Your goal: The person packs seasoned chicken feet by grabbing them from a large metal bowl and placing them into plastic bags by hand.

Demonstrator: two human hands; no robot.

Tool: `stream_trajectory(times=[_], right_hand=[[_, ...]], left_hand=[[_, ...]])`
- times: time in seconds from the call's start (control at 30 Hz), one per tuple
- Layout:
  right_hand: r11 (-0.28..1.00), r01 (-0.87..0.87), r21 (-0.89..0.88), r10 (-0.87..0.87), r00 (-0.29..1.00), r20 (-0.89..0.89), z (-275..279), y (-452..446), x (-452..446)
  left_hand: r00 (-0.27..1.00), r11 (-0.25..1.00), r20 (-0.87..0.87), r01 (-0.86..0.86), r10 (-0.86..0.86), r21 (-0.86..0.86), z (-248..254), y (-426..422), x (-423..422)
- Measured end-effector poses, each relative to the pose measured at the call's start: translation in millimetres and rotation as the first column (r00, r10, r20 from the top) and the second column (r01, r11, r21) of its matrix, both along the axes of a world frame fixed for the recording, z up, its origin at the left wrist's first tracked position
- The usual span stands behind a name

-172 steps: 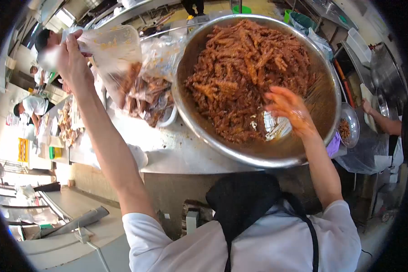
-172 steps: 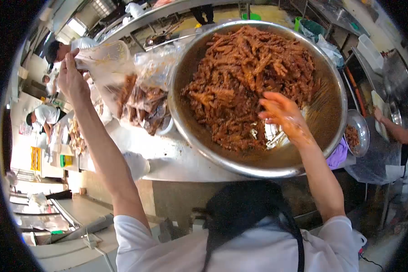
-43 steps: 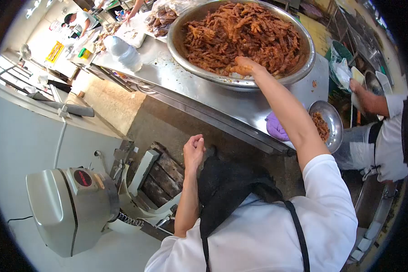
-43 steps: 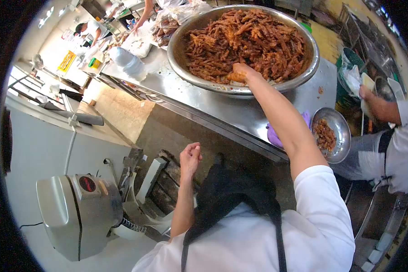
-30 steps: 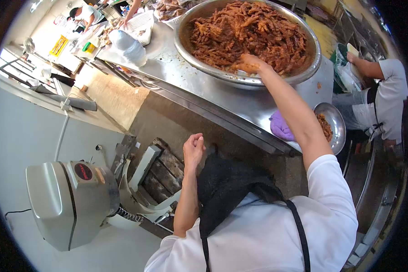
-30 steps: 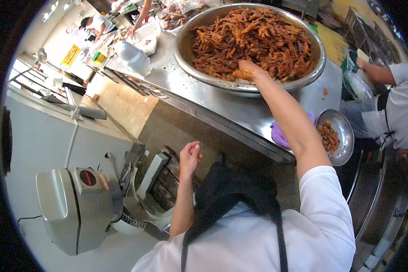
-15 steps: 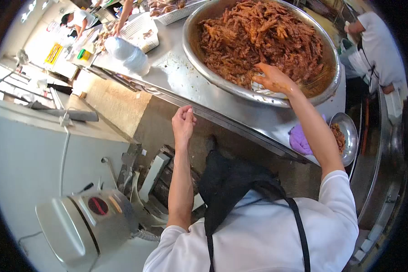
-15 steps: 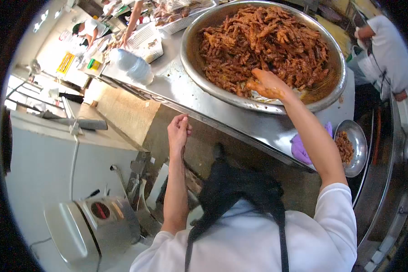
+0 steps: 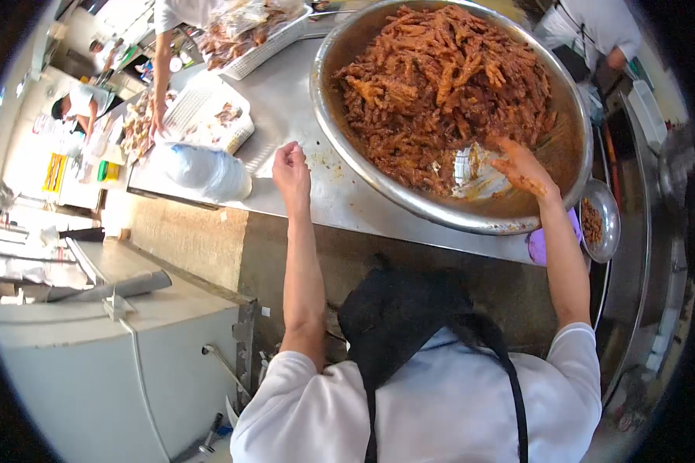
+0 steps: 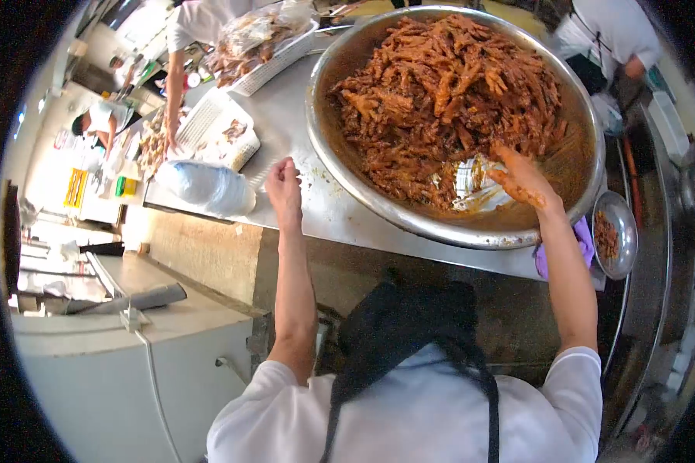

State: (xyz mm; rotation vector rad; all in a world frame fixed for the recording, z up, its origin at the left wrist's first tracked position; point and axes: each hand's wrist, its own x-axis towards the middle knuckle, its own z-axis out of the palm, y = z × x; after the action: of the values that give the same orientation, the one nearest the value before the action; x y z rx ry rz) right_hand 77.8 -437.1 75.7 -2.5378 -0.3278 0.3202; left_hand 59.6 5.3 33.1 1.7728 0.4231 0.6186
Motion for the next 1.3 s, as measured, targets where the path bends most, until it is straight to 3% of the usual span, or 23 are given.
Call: stream_trajectory(times=[0.03,0.07,0.1,0.17,0.2,0.27,0.37,0.5,0.67,0.7,0.8,0.87,0.93,1.0,1.07,1.1,1.2,1.23,1.3], right_hand=[[0.995,0.078,0.065,-0.076,0.996,-0.039,7,7,-8],[0.980,0.150,0.130,-0.143,0.988,-0.062,16,11,-7],[0.992,0.117,-0.049,-0.114,0.991,0.070,20,12,-9],[0.984,0.178,-0.004,-0.178,0.983,0.041,-1,2,-10],[0.979,0.203,0.022,-0.203,0.979,0.035,-8,0,-7],[0.980,0.190,0.055,-0.190,0.982,-0.014,4,9,-10],[0.981,0.166,0.097,-0.165,0.986,-0.013,2,12,-13],[0.979,0.150,0.136,-0.149,0.989,-0.019,12,19,-16],[0.962,0.183,0.202,-0.182,0.983,-0.023,5,12,-19],[0.966,0.179,0.187,-0.183,0.983,0.003,-6,6,-17],[0.937,0.212,0.276,-0.202,0.977,-0.064,-12,-1,-16],[0.947,0.215,0.238,-0.205,0.977,-0.066,-8,0,-16],[0.980,0.192,0.055,-0.193,0.981,0.025,-1,3,-16],[0.981,0.194,0.017,-0.194,0.981,0.020,1,3,-12],[0.978,0.208,0.008,-0.208,0.977,0.054,-2,0,-13],[0.958,0.261,0.119,-0.261,0.965,-0.018,-7,-1,-12],[0.937,0.306,0.167,-0.303,0.952,-0.041,-5,-2,-13],[0.942,0.308,0.135,-0.304,0.951,-0.051,-5,-2,-16],[0.949,0.304,0.083,-0.300,0.952,-0.057,1,-1,-12]], left_hand=[[1.000,0.990,0.018,0.005,-0.008,0.143,8,-7,-9],[0.995,0.977,-0.105,0.026,-0.004,0.213,6,-24,-26],[0.981,0.951,-0.061,0.191,-0.182,0.241,-2,-45,-55],[0.764,0.780,-0.281,0.621,-0.581,0.077,-5,-81,-108],[0.643,0.672,-0.262,0.740,-0.720,-0.031,-15,-92,-125],[0.455,0.510,-0.289,0.846,-0.843,-0.154,1,-105,-140],[0.435,0.497,-0.324,0.856,-0.840,-0.142,12,-110,-136],[0.631,0.664,-0.222,0.736,-0.743,-0.132,-5,-111,-130],[0.873,0.881,-0.205,0.381,-0.442,-0.280,-38,-77,-95],[0.932,0.896,-0.097,0.302,-0.350,-0.325,-42,-65,-78],[0.986,0.874,0.099,0.162,-0.131,-0.457,-49,-13,-11],[0.987,0.863,0.007,0.141,-0.158,-0.486,-54,33,39],[0.950,0.604,0.026,0.218,-0.310,-0.767,-97,111,111],[0.999,0.406,-0.043,-0.045,0.015,-0.913,-73,138,149],[0.981,0.402,-0.183,-0.193,0.064,-0.895,-60,172,180],[0.958,0.344,-0.250,-0.284,0.140,-0.895,-75,181,195],[0.880,0.417,-0.372,-0.470,0.297,-0.778,-106,179,213],[0.881,0.416,-0.377,-0.468,0.285,-0.780,-106,171,202],[0.932,0.553,-0.339,-0.352,0.130,-0.755,-89,146,167]])
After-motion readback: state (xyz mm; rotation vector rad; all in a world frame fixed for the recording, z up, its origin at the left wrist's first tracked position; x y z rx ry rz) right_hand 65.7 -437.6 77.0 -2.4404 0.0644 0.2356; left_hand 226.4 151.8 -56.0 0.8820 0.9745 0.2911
